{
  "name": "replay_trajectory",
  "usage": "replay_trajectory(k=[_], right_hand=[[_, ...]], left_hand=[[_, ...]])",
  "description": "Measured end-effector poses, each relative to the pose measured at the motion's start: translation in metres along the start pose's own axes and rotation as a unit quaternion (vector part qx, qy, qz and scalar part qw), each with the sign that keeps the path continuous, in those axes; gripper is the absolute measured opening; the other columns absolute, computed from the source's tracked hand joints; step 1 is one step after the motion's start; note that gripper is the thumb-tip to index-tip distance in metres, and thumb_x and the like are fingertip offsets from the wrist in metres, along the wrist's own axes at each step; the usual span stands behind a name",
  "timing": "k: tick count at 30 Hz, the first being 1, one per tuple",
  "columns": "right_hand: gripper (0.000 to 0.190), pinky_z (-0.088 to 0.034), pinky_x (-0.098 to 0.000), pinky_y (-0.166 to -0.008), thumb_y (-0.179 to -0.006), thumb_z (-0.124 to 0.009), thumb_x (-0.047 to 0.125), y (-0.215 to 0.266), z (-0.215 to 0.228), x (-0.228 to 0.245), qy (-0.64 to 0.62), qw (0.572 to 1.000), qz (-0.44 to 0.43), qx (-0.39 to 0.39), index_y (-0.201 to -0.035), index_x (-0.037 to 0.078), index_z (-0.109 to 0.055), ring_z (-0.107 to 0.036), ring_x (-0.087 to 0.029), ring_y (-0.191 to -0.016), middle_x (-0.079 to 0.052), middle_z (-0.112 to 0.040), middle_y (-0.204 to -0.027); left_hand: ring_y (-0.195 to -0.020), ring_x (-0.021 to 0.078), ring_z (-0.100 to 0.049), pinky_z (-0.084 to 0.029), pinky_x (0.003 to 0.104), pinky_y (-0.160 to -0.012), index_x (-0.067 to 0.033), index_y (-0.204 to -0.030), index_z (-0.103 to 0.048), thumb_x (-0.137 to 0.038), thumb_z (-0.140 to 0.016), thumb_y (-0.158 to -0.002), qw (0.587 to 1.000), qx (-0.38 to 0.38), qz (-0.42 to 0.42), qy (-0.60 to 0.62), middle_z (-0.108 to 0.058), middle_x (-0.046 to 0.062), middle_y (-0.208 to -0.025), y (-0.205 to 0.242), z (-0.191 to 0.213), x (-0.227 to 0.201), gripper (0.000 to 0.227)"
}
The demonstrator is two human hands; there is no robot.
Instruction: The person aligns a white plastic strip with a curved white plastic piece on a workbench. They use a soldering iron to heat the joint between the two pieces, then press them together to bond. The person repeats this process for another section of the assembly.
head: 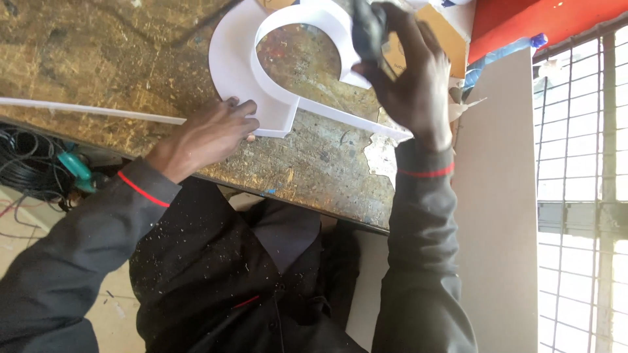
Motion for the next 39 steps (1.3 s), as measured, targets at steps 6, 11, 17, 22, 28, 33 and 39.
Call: replay_trajectory(k=[6,11,17,22,28,33,39], right_hand=[[0.076,-0.06,-0.0542,-0.069,-0.087,-0.109,0.043,0.011,-0.059,-0.147,0.212,0.96,-0.168,-0.07,-0.149,0.025,-0.068,-0.067,-0.033,-0.114,-0.007,-0.076,-0.125],[0.059,-0.051,-0.0507,-0.064,-0.08,-0.096,0.04,0.025,-0.112,-0.226,0.225,0.933,-0.278,-0.042,-0.133,0.027,-0.074,-0.066,-0.035,-0.105,-0.012,-0.078,-0.122],[0.021,-0.058,-0.0581,-0.066,-0.104,-0.08,0.029,0.042,-0.151,-0.25,0.2,0.942,-0.268,-0.006,-0.117,0.014,-0.089,-0.074,-0.042,-0.085,-0.019,-0.08,-0.097],[0.019,-0.061,-0.0498,-0.093,-0.116,-0.071,0.014,0.036,-0.094,-0.088,0.044,0.987,-0.121,-0.098,-0.132,0.004,-0.077,-0.079,-0.041,-0.113,-0.017,-0.079,-0.129],[0.017,-0.066,-0.0542,-0.086,-0.108,-0.082,0.008,0.082,-0.129,0.016,-0.215,0.96,-0.166,0.065,-0.124,0.004,-0.078,-0.083,-0.048,-0.096,-0.021,-0.083,-0.103],[0.013,-0.055,-0.0395,-0.08,-0.12,-0.066,0.01,0.089,-0.157,-0.008,-0.261,0.947,-0.166,0.082,-0.132,0.004,-0.065,-0.066,-0.018,-0.089,-0.005,-0.076,-0.101],[0.037,-0.07,-0.0352,-0.088,-0.122,-0.072,0.023,0.091,-0.166,-0.004,-0.303,0.937,-0.166,0.057,-0.153,0.006,-0.062,-0.075,-0.02,-0.098,-0.008,-0.073,-0.11]], left_hand=[[-0.099,0.0288,-0.069,-0.062,0.051,-0.089,-0.0096,-0.122,-0.081,0.007,-0.076,-0.094,0.998,-0.056,-0.017,-0.02,-0.07,0.014,-0.13,0.005,0.008,-0.004,0.033],[-0.12,0.0301,-0.072,-0.057,0.058,-0.112,-0.0113,-0.132,-0.078,-0.002,-0.078,-0.093,0.998,-0.061,-0.006,-0.036,-0.07,0.014,-0.142,0.002,-0.003,-0.002,0.041],[-0.13,0.0349,-0.067,-0.055,0.061,-0.114,-0.01,-0.13,-0.078,-0.003,-0.071,-0.101,0.997,-0.08,0.007,0.007,-0.069,0.014,-0.141,0.007,-0.002,-0.004,0.03],[-0.127,0.0318,-0.069,-0.06,0.056,-0.111,-0.0111,-0.123,-0.08,-0.007,-0.075,-0.102,0.991,-0.131,0.006,-0.026,-0.07,0.011,-0.138,0.011,-0.006,-0.005,0.022],[-0.118,0.0411,-0.076,-0.061,0.057,-0.096,-0.0192,-0.096,-0.081,-0.005,-0.076,-0.099,0.991,-0.125,0.017,0.043,-0.067,0.004,-0.112,0.011,-0.008,0.001,0.015],[-0.121,0.0322,-0.074,-0.061,0.052,-0.108,-0.0157,-0.124,-0.085,-0.016,-0.077,-0.108,0.993,-0.109,0.0,-0.048,-0.077,0.006,-0.132,0.015,0.002,-0.003,0.018],[-0.114,0.0212,-0.085,-0.068,0.044,-0.104,-0.0187,-0.144,-0.081,-0.012,-0.079,-0.11,0.966,-0.226,-0.035,-0.121,-0.088,0.002,-0.126,0.009,-0.007,-0.01,0.035]])
Point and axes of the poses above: each hand's wrist, its own y-axis away from the middle knuckle, its own z-axis out of the back of the hand, x = y × z, the point moved 5 cm from there along -y, towards the middle knuckle
